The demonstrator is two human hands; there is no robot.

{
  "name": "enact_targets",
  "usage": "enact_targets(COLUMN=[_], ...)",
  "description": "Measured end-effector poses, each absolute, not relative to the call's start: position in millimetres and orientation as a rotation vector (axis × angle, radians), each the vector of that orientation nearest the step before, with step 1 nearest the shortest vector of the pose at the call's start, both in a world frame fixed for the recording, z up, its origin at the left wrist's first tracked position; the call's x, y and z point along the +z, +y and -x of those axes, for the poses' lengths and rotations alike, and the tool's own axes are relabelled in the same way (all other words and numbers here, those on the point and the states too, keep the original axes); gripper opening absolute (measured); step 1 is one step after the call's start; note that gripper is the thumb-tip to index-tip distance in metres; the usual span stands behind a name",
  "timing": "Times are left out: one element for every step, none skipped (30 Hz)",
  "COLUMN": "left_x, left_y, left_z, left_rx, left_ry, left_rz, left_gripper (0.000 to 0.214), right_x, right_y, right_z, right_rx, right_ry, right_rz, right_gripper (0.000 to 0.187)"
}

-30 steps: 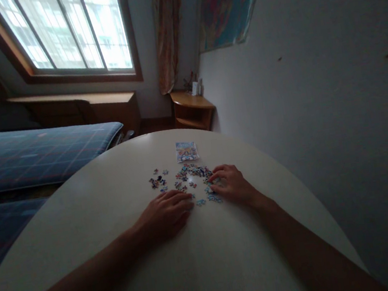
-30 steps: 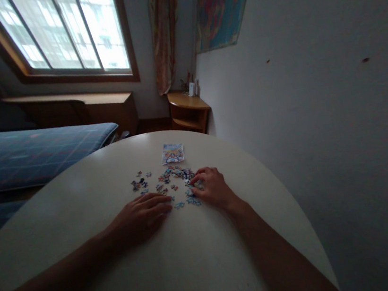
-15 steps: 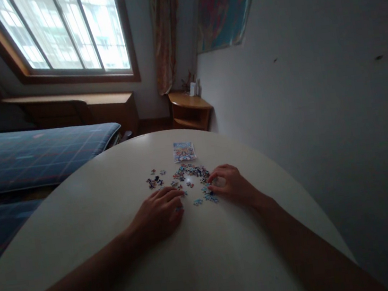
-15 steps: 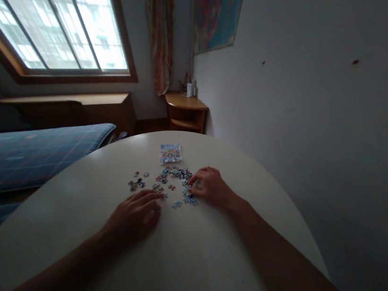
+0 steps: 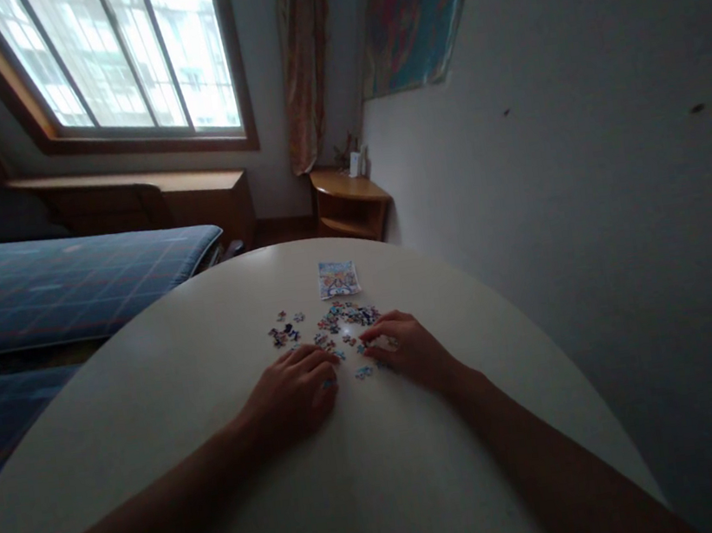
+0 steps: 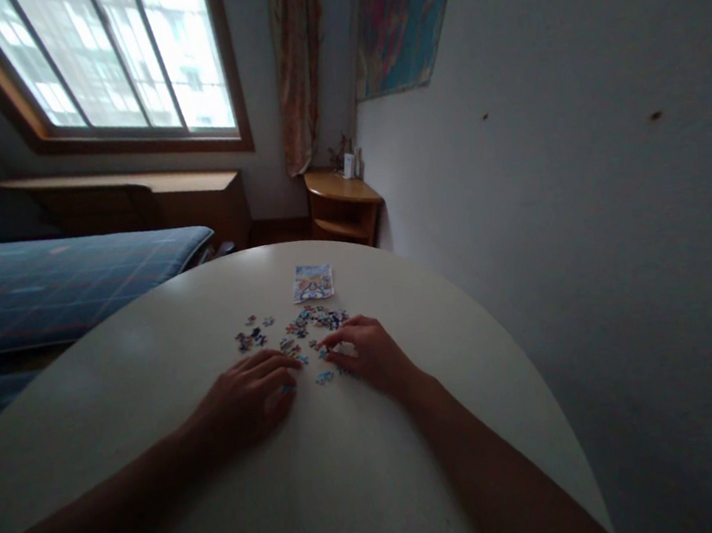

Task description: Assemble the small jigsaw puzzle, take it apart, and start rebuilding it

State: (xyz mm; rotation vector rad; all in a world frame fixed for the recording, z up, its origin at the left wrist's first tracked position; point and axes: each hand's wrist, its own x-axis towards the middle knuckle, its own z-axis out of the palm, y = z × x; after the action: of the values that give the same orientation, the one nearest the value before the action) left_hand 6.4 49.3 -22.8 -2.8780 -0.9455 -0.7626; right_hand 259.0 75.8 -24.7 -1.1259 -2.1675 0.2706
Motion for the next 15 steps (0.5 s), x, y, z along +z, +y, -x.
enact_targets(left_x=[-23, -23, -23, -23, -23, -23, -24, -25, -25, -26, -27, -27, -27, -28, -28], left_y=[49, 49, 49, 49, 49, 49, 49, 50, 50, 50, 51, 51, 51, 51, 51], left_z=[-6, -6, -6, -6, -7, -7, -7, -7, -7, -7, -7, -7, -7, -7, -7], left_rx=[-0.758, -0.756, -0.757, -0.761, -0.772, -0.783, -0.797, -0.806, -0.810, -0.811, -0.809, -0.805, -0.805, -0.807, -0.813], left_ry=[-0.949, -0.953, -0.959, -0.962, -0.964, -0.966, -0.969, -0.974, -0.982, -0.989, -0.996, -1.003, -1.010, -1.016, -1.021], left_rz=[2.882, 2.887, 2.892, 2.895, 2.895, 2.892, 2.886, 2.881, 2.878, 2.877, 2.879, 2.883, 2.886, 2.890, 2.893], left_gripper=[0.009, 0.009, 0.009, 0.009, 0.009, 0.009, 0.008, 0.008, 0.008, 0.008, 0.007, 0.007, 0.007, 0.006, 0.006], right_x=[-25, -25, -26, -27, -28, -30, -31, -32, -32, -32, -31, -30, -28, -26, -25], right_y=[75, 75, 74, 74, 75, 75, 75, 75, 75, 75, 74, 73, 71, 70, 68], right_z=[-258, -257, -256, -255, -255, -255, -254, -254, -253, -252, -251, -250, -248, -247, -245], right_rx=[0.280, 0.291, 0.302, 0.309, 0.312, 0.311, 0.314, 0.323, 0.338, 0.359, 0.385, 0.412, 0.440, 0.466, 0.490], right_ry=[-2.176, -2.184, -2.194, -2.205, -2.213, -2.217, -2.220, -2.224, -2.225, -2.225, -2.227, -2.227, -2.230, -2.233, -2.242], right_rz=[1.121, 1.114, 1.103, 1.089, 1.077, 1.069, 1.064, 1.059, 1.056, 1.051, 1.040, 1.023, 0.999, 0.969, 0.935], right_gripper=[0.019, 0.019, 0.019, 0.019, 0.019, 0.020, 0.021, 0.021, 0.022, 0.022, 0.021, 0.020, 0.020, 0.020, 0.020])
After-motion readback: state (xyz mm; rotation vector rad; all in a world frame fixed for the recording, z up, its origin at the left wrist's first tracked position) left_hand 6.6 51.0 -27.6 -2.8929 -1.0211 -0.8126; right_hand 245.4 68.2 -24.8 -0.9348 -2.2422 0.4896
